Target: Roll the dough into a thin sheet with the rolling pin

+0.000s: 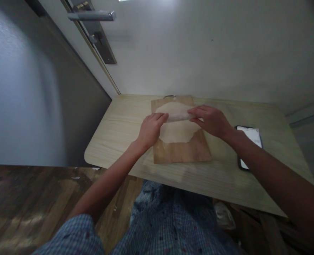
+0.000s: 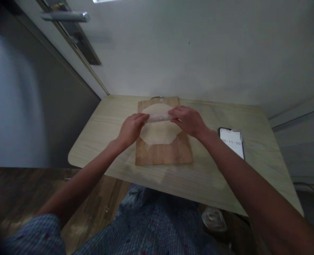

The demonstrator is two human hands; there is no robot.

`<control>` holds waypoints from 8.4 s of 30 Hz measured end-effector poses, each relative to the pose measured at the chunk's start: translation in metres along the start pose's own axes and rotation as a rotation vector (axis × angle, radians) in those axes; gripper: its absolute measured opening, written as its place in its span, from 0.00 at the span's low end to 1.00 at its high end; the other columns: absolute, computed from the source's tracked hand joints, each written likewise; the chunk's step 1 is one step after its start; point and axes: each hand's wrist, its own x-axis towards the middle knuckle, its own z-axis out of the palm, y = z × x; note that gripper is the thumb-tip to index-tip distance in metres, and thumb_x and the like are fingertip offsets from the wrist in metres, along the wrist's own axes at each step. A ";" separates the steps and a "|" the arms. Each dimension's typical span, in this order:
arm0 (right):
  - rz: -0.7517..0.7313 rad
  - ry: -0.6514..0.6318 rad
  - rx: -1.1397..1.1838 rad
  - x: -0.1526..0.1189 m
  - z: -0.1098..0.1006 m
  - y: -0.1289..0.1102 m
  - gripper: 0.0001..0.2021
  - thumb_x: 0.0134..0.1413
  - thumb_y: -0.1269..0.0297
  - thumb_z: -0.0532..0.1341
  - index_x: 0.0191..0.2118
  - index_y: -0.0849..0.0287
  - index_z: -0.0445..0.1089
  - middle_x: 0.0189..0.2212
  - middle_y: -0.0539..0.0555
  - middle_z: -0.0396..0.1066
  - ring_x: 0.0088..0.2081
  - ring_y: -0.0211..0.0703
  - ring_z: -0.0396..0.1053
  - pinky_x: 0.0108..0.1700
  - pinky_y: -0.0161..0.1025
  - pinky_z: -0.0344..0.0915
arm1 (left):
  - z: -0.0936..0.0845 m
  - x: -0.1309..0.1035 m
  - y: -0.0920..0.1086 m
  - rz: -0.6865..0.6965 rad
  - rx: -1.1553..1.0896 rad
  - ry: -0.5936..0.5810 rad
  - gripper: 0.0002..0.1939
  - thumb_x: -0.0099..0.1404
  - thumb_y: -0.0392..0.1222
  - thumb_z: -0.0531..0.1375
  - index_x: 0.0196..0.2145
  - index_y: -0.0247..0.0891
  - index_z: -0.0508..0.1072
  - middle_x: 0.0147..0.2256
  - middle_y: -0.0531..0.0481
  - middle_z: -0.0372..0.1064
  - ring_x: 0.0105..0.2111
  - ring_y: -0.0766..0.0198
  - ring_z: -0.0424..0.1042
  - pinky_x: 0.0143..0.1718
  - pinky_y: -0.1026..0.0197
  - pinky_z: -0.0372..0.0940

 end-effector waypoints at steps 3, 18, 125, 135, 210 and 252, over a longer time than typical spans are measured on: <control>0.000 -0.066 0.064 0.009 0.016 0.016 0.12 0.52 0.65 0.54 0.40 0.61 0.69 0.39 0.57 0.71 0.40 0.45 0.67 0.41 0.41 0.63 | 0.018 0.011 -0.017 -0.004 -0.083 -0.065 0.16 0.61 0.33 0.49 0.46 0.36 0.67 0.43 0.45 0.69 0.41 0.60 0.67 0.42 0.58 0.62; 0.324 -0.006 -0.097 0.062 0.048 0.005 0.20 0.58 0.61 0.42 0.37 0.64 0.69 0.35 0.62 0.70 0.38 0.47 0.66 0.39 0.42 0.60 | 0.043 0.082 0.010 -0.178 0.010 -0.054 0.21 0.66 0.45 0.39 0.39 0.31 0.67 0.40 0.39 0.66 0.43 0.55 0.64 0.43 0.54 0.57; 0.407 0.093 -0.226 0.021 0.053 -0.054 0.20 0.59 0.62 0.39 0.48 0.58 0.64 0.51 0.56 0.63 0.52 0.49 0.55 0.55 0.53 0.42 | 0.048 0.045 0.033 -0.328 0.075 0.029 0.22 0.65 0.42 0.40 0.53 0.39 0.60 0.55 0.47 0.57 0.58 0.54 0.48 0.56 0.45 0.41; 0.471 0.086 -0.158 0.003 0.053 -0.076 0.20 0.59 0.61 0.40 0.51 0.54 0.61 0.56 0.53 0.56 0.56 0.50 0.49 0.54 0.54 0.41 | 0.042 0.019 0.043 -0.326 0.109 0.027 0.22 0.65 0.42 0.40 0.55 0.41 0.57 0.58 0.48 0.50 0.59 0.54 0.43 0.56 0.44 0.40; 0.161 0.173 -0.229 -0.075 0.049 -0.085 0.17 0.52 0.75 0.51 0.47 0.59 0.67 0.42 0.57 0.69 0.40 0.43 0.65 0.42 0.42 0.61 | 0.026 0.093 -0.063 -0.647 -0.698 -0.295 0.10 0.45 0.38 0.63 0.28 0.31 0.73 0.21 0.51 0.68 0.24 0.64 0.68 0.26 0.64 0.61; -0.091 0.334 -0.146 -0.100 0.009 -0.077 0.15 0.55 0.74 0.49 0.45 0.59 0.68 0.41 0.56 0.71 0.43 0.41 0.66 0.43 0.41 0.62 | 0.024 -0.047 0.035 0.214 -0.069 -0.285 0.32 0.63 0.52 0.45 0.58 0.24 0.49 0.59 0.31 0.41 0.60 0.55 0.38 0.57 0.51 0.45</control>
